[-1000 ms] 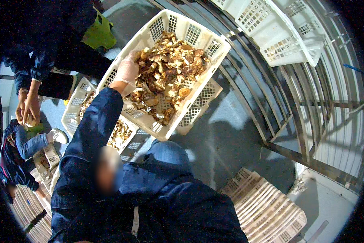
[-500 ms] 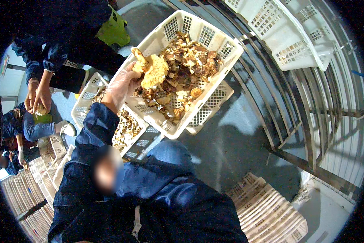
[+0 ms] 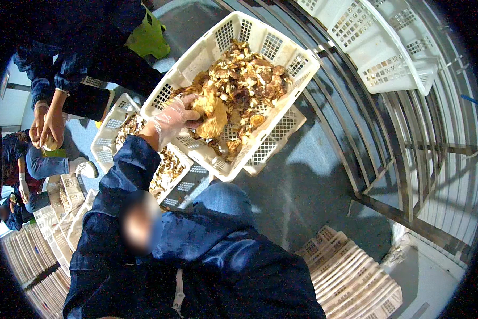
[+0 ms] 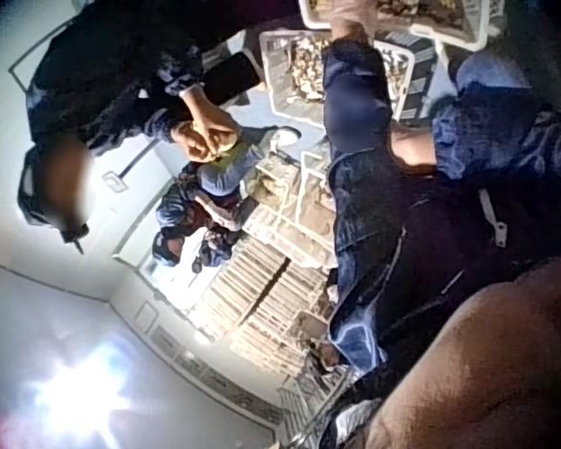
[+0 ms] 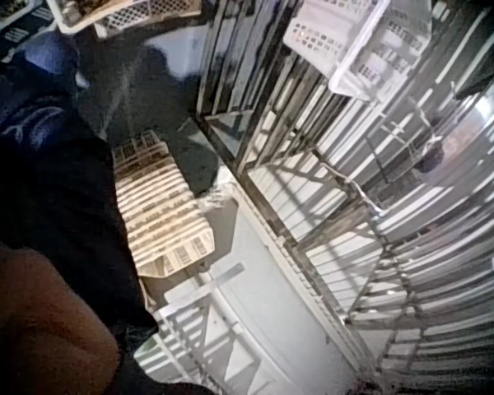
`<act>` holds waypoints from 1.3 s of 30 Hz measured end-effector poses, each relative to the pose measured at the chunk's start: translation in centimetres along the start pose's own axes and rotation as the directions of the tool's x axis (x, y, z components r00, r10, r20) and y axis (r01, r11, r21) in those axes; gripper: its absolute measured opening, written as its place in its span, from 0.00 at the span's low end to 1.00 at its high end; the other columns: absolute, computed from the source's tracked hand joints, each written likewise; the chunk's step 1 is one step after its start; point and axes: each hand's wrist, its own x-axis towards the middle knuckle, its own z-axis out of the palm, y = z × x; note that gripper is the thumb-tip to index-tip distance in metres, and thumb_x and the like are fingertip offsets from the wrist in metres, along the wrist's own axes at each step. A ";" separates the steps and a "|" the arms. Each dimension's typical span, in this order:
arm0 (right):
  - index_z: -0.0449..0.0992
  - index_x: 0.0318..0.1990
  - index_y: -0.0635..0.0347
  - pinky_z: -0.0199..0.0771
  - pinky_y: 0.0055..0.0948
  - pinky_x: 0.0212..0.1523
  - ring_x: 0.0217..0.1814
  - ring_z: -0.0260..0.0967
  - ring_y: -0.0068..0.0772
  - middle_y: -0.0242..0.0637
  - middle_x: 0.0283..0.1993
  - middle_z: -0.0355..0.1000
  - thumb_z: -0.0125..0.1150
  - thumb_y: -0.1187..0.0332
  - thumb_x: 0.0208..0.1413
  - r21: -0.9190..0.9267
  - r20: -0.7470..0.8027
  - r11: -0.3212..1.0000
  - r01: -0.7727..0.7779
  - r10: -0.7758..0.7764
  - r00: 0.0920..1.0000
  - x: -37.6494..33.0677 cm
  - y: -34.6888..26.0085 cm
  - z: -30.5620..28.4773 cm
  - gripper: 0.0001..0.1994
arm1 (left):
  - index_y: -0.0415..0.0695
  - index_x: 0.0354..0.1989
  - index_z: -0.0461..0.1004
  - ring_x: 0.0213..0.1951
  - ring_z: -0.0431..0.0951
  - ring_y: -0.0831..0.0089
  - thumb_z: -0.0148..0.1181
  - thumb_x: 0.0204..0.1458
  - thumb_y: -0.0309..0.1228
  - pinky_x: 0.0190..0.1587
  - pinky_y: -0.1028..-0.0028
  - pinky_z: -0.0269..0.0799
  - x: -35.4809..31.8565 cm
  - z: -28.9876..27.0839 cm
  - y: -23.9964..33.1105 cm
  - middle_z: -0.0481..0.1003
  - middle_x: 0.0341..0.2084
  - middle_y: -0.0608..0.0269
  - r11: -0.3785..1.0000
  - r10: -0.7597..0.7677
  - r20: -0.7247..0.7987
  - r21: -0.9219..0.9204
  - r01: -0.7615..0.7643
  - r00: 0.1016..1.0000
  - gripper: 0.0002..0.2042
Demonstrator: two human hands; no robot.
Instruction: The person cleans mushrooms with a scraping tool and by hand, removing dirt from the stems and caps before sorting them into plastic crates.
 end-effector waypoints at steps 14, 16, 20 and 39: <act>0.87 0.37 0.50 0.73 0.42 0.31 0.35 0.79 0.38 0.35 0.37 0.82 0.67 0.61 0.52 0.044 -0.004 0.997 0.056 -0.056 0.998 -1.2 -1.6 1.0 0.08 | 0.40 0.54 0.77 0.50 0.79 0.44 0.63 0.59 0.40 0.55 0.54 0.74 -0.5 1.7 1.0 0.79 0.44 0.40 0.213 0.515 -0.039 0.973 -0.084 0.856 0.20; 0.87 0.36 0.49 0.73 0.42 0.31 0.35 0.79 0.38 0.35 0.37 0.82 0.67 0.61 0.52 0.055 0.005 0.998 0.042 -0.043 0.999 -1.3 -1.1 1.2 0.08 | 0.39 0.51 0.77 0.49 0.80 0.44 0.64 0.58 0.42 0.54 0.53 0.74 -0.8 3.3 2.7 0.80 0.43 0.40 0.304 0.375 -0.025 0.948 -0.098 0.927 0.20; 0.87 0.36 0.49 0.73 0.42 0.30 0.34 0.79 0.38 0.35 0.36 0.82 0.67 0.62 0.51 0.053 -0.002 0.997 0.063 -0.063 0.998 -1.6 -1.6 1.3 0.07 | 0.37 0.49 0.77 0.47 0.81 0.45 0.66 0.56 0.45 0.51 0.52 0.75 -1.4 6.4 3.5 0.80 0.41 0.40 0.282 0.134 -0.025 0.959 -0.014 0.991 0.23; 0.87 0.33 0.48 0.71 0.41 0.27 0.32 0.78 0.37 0.35 0.32 0.82 0.68 0.64 0.49 0.012 0.055 0.992 0.123 -0.124 0.991 -3.7 -1.5 2.9 0.05 | 0.39 0.60 0.73 0.52 0.83 0.65 0.56 0.68 0.42 0.59 0.63 0.79 -4.5 2.8 1.1 0.81 0.52 0.57 0.667 0.200 -0.176 -0.696 -0.266 0.964 0.21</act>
